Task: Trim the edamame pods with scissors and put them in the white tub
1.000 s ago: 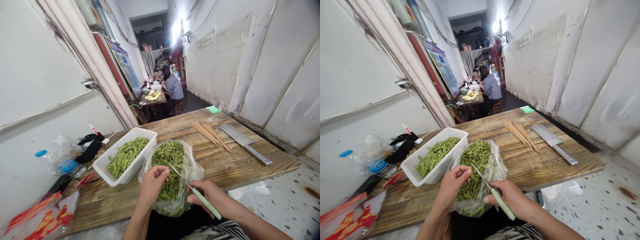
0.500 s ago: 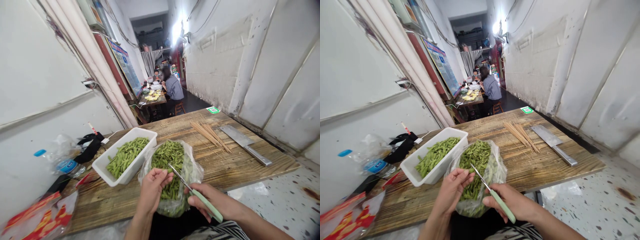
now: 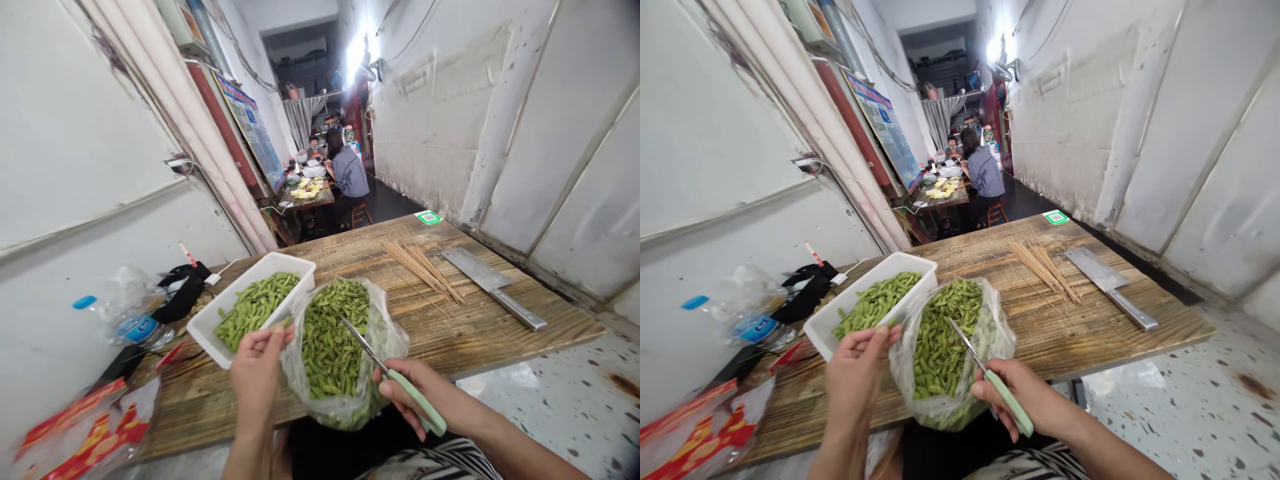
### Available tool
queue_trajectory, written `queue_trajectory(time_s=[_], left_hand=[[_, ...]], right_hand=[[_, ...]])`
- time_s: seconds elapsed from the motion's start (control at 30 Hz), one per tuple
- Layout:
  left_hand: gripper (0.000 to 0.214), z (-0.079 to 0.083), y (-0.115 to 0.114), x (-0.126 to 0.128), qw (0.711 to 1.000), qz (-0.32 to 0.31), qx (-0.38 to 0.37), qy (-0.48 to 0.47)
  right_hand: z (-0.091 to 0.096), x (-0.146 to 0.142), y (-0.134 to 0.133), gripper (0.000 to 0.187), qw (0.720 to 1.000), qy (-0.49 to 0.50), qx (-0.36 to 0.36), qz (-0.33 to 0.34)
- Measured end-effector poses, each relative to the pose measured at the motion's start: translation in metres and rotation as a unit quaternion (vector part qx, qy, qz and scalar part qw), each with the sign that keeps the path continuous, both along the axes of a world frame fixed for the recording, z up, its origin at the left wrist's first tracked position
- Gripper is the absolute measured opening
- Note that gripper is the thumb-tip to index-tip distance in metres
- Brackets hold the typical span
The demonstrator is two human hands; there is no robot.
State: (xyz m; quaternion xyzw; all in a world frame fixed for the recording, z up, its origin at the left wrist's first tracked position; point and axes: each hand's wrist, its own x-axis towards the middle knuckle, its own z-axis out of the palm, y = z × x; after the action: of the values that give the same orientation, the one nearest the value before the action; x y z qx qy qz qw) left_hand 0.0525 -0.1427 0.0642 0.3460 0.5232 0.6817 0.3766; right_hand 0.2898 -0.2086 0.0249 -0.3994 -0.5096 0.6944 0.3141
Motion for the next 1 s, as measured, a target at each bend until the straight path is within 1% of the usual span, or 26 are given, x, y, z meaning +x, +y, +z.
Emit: queue_trajectory(time_s=[0.03, 0.07, 0.1, 0.17, 0.27, 0.37, 0.43, 0.47, 0.5, 0.53, 0.57, 0.6, 0.63, 0.67, 0.7, 0.73, 0.77, 0.8, 0.83, 0.9, 0.93, 0.97, 1.0], left_hand=[[0.024, 0.005, 0.006, -0.01, 0.999, 0.039, 0.014, 0.008], [0.023, 0.009, 0.011, -0.019, 0.998, 0.06, 0.019, 0.007], [0.022, 0.013, 0.015, -0.026, 0.998, 0.062, 0.013, 0.0], [0.021, 0.018, 0.019, -0.035, 0.999, 0.029, -0.011, -0.025], [0.023, 0.016, 0.017, -0.035, 0.996, -0.048, -0.041, -0.063], [0.026, 0.01, 0.015, -0.029, 0.993, -0.074, -0.047, -0.076], [0.026, 0.008, 0.017, -0.029, 0.996, -0.061, -0.041, -0.059], [0.026, 0.008, 0.02, -0.031, 0.998, -0.043, -0.034, -0.038], [0.025, 0.009, 0.023, -0.034, 1.0, -0.012, -0.025, -0.008], [0.025, 0.011, 0.027, -0.039, 0.999, 0.034, -0.017, 0.038], [0.024, 0.014, 0.03, -0.045, 0.991, 0.084, -0.016, 0.107], [0.023, 0.017, 0.034, -0.051, 0.971, 0.13, -0.027, 0.198], [0.025, 0.019, 0.036, -0.056, 0.938, 0.164, -0.053, 0.301], [0.028, 0.021, 0.037, -0.059, 0.892, 0.183, -0.089, 0.404], [0.033, 0.022, 0.037, -0.06, 0.84, 0.186, -0.123, 0.494], [0.037, 0.021, 0.036, -0.057, 0.796, 0.169, -0.145, 0.563], [0.038, 0.018, 0.034, -0.051, 0.768, 0.133, -0.149, 0.608], [0.038, 0.014, 0.032, -0.042, 0.76, 0.076, -0.139, 0.63], [0.036, 0.009, 0.029, -0.031, 0.762, 0.002, -0.119, 0.637], [0.028, -0.004, 0.025, -0.007, 0.771, -0.159, -0.093, 0.61], [0.025, -0.011, 0.024, 0.005, 0.77, -0.202, -0.092, 0.598], [0.022, -0.017, 0.024, 0.014, 0.77, -0.223, -0.098, 0.59], [0.021, -0.023, 0.025, 0.021, 0.769, -0.226, -0.108, 0.589]], right_hand=[[0.0, 0.0, 0.0, 0.043, 1.0, -0.003, 0.001, -0.003], [0.0, 0.001, 0.0, 0.044, 1.0, -0.007, 0.002, -0.003], [0.0, 0.001, 0.0, 0.044, 1.0, -0.01, 0.002, -0.001], [-0.001, 0.001, 0.0, 0.044, 1.0, -0.016, 0.001, 0.006], [-0.003, 0.001, 0.0, 0.044, 1.0, -0.017, -0.001, 0.009], [-0.005, 0.002, -0.001, 0.044, 1.0, -0.016, 0.001, 0.011], [-0.006, 0.003, -0.001, 0.044, 1.0, -0.018, 0.004, 0.013], [-0.006, 0.003, -0.001, 0.044, 1.0, -0.022, 0.005, 0.015], [-0.006, 0.004, -0.001, 0.044, 1.0, -0.026, 0.005, 0.016], [-0.006, 0.004, -0.001, 0.045, 0.999, -0.031, 0.005, 0.016], [-0.005, 0.005, -0.001, 0.045, 0.999, -0.035, 0.005, 0.016], [-0.004, 0.005, -0.001, 0.046, 0.999, -0.037, 0.006, 0.017], [-0.004, 0.005, -0.001, 0.046, 0.999, -0.037, 0.005, 0.017], [-0.003, 0.005, -0.002, 0.046, 0.999, -0.036, 0.004, 0.018], [-0.003, 0.005, -0.002, 0.046, 0.999, -0.035, 0.003, 0.02], [-0.002, 0.005, -0.002, 0.046, 0.999, -0.033, 0.003, 0.021], [-0.002, 0.005, -0.002, 0.046, 0.999, -0.033, 0.003, 0.021], [-0.002, 0.005, -0.002, 0.045, 0.999, -0.032, 0.004, 0.022], [-0.001, 0.005, -0.002, 0.045, 0.999, -0.03, 0.004, 0.021], [-0.001, 0.004, -0.001, 0.044, 0.999, -0.026, 0.004, 0.02], [-0.001, 0.003, -0.001, 0.044, 0.999, -0.025, 0.004, 0.02], [-0.001, 0.003, -0.001, 0.044, 0.999, -0.024, 0.004, 0.021], [-0.001, 0.002, -0.001, 0.044, 0.999, -0.025, 0.005, 0.022]])
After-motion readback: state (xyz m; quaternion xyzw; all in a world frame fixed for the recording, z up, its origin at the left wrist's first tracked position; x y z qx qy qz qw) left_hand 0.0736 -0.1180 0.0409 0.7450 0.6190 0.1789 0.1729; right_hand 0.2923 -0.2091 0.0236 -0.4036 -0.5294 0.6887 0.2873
